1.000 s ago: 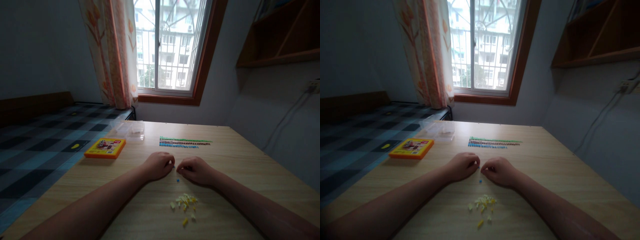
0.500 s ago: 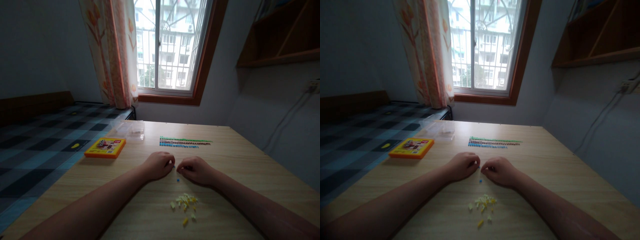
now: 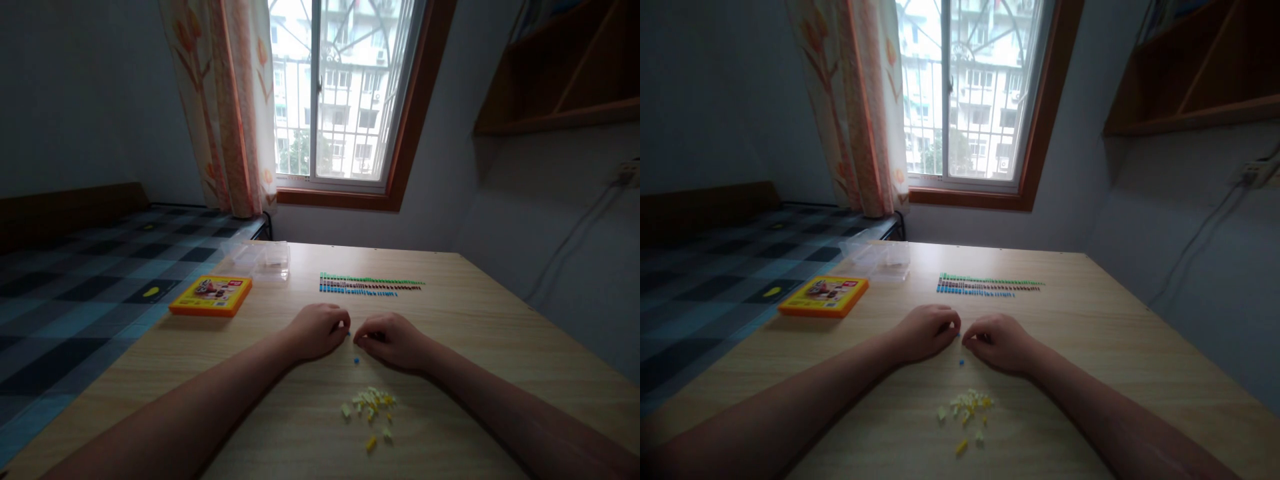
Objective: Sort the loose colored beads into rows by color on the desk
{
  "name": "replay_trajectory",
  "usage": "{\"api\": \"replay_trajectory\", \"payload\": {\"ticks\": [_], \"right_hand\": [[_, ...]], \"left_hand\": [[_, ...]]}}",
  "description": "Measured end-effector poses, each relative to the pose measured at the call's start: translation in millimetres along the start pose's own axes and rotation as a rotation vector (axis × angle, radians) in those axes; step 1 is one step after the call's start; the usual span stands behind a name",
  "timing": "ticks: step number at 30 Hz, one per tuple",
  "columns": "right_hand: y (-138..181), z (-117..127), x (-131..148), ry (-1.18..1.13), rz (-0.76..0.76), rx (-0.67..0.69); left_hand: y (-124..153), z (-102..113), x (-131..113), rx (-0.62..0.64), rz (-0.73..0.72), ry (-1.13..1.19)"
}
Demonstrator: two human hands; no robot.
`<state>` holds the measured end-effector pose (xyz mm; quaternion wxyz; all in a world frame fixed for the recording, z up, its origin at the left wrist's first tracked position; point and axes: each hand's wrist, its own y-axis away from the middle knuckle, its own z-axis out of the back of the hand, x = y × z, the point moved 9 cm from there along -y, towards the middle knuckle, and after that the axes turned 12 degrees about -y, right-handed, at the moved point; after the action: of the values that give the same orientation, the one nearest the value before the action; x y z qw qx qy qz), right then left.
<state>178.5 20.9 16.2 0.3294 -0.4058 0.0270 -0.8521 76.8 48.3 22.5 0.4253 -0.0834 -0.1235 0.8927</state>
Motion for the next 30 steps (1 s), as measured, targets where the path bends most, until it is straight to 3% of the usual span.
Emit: {"api": "replay_trajectory", "payload": {"ticks": [10, 20, 25, 30], "right_hand": [[0, 1, -2, -0.031, 0.017, -0.009], [-5, 15, -18, -0.212, -0.016, -0.119], [-2, 12, -9, -0.093, 0.039, -0.119], [1, 1, 7, 0.115, 0.131, -0.025]], "left_hand": [[0, 1, 1, 0.008, 0.007, 0.003], [0, 2, 1, 0.031, -0.001, 0.026], [-1, 3, 8, 0.005, 0.058, 0.090], [-1, 6, 13, -0.033, 0.095, 0.125]]}}
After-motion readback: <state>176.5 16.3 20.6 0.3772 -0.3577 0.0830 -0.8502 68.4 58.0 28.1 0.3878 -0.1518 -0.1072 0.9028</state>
